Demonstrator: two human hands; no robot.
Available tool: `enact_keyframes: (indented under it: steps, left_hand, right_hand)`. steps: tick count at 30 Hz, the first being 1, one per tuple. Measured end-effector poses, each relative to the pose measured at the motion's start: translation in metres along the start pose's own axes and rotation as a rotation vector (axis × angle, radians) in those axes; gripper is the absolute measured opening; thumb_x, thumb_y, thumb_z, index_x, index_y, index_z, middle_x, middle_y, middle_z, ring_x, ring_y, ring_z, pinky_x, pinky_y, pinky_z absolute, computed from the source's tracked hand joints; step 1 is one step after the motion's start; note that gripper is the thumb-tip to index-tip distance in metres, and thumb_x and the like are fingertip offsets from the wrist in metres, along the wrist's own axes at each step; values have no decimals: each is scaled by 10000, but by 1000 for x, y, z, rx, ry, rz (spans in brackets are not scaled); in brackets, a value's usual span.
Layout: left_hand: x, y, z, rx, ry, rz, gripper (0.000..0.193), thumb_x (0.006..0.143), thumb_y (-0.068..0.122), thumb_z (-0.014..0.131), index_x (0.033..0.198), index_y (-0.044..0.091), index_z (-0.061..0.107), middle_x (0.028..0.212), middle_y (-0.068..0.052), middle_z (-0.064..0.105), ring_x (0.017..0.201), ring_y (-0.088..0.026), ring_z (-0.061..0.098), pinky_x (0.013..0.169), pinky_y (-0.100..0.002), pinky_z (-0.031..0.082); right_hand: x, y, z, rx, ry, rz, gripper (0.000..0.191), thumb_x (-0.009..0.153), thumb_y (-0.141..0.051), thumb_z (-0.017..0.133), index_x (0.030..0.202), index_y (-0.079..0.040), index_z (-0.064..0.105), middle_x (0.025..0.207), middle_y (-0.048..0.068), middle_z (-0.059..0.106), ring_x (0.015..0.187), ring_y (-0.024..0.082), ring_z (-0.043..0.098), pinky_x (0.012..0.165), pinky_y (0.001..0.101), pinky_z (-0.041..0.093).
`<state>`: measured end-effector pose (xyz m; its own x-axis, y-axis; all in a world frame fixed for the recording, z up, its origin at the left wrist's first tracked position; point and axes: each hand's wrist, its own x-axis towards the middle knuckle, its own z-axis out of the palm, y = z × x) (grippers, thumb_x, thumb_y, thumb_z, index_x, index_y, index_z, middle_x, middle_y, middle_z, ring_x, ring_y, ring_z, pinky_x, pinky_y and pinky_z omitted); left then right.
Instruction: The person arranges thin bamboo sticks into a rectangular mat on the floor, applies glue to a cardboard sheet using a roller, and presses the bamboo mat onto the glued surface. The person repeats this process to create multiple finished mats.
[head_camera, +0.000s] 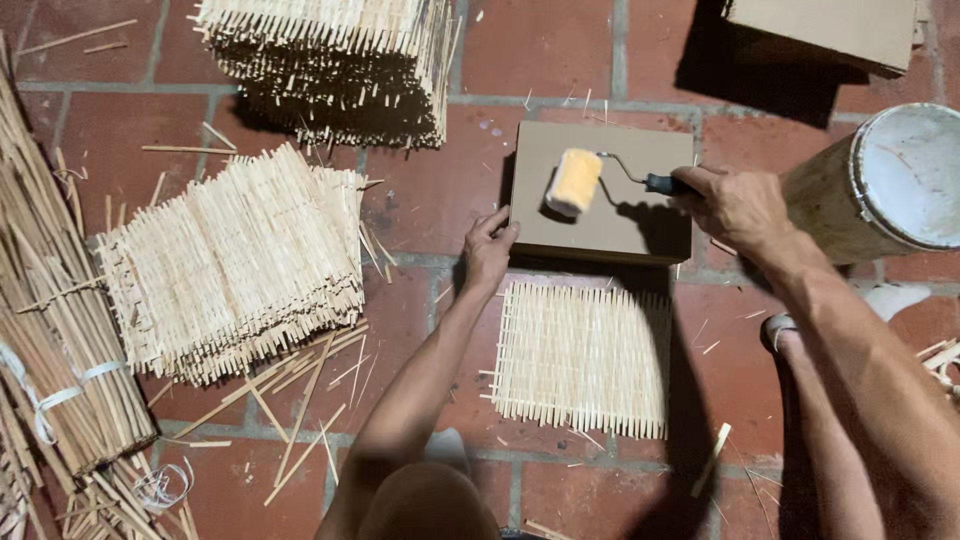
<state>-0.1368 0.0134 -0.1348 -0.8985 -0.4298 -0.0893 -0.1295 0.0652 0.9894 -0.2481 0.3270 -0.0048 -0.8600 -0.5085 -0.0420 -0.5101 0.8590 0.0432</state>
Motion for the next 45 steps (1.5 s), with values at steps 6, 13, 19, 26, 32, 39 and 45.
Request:
enact_keyframes:
  steps: [6,13,19,26,32,39,45]
  left_hand:
    - [1,-12,3,-24,-22,20,455,896,113,734,1332,1,662,1264,-81,653,982,-136,638,905,-260,524]
    - [1,-25,-11,-134,-165,-22,502,915,60,700,1401,-27,607,1271,-69,639,1023,-118,597,946,-248,499]
    - [-6,-27,-14,-153,-149,-77,485,912,68,696,1376,-46,616,1359,-122,667,1128,-143,637,1003,-255,505]
    - [-11,-26,-10,-269,-132,-103,465,913,46,695,1352,-77,605,1427,-186,617,1269,-198,615,1081,-290,496]
    - [-11,-28,-8,-263,-123,-94,440,935,40,689,1349,-85,608,1431,-184,621,1281,-205,608,1078,-294,493]
    - [-13,-35,-10,-262,-122,-77,439,930,24,670,1355,-72,612,1357,-158,671,1214,-176,643,1061,-283,501]
    - [-13,-43,-9,-271,-121,-67,435,935,11,665,1355,-81,605,1358,-169,669,1214,-179,641,1062,-285,500]
  right_hand:
    - [-38,105,-7,-305,174,-184,507,854,-485,660,1304,-255,706,1104,43,759,884,240,756,716,360,588]
    - [11,41,-10,-212,-85,-70,411,1032,-413,583,1418,-306,676,998,27,756,628,193,686,524,349,543]
    - [94,2,1,-264,-198,-151,297,1103,-436,534,1223,-237,718,861,59,739,650,180,663,619,364,534]
    - [36,141,-20,-578,-135,-5,430,950,-544,648,1357,-416,705,878,-31,778,769,140,763,944,412,513]
    - [75,95,9,-373,-1,-118,435,943,-562,662,1330,-376,730,971,-5,753,825,188,732,812,424,485]
    - [124,28,1,-349,-123,-131,293,1031,-493,623,1242,-337,754,872,30,755,820,199,697,856,412,422]
    - [19,118,-31,-521,-89,-21,420,974,-499,647,1364,-360,714,783,15,756,591,158,705,605,338,555]
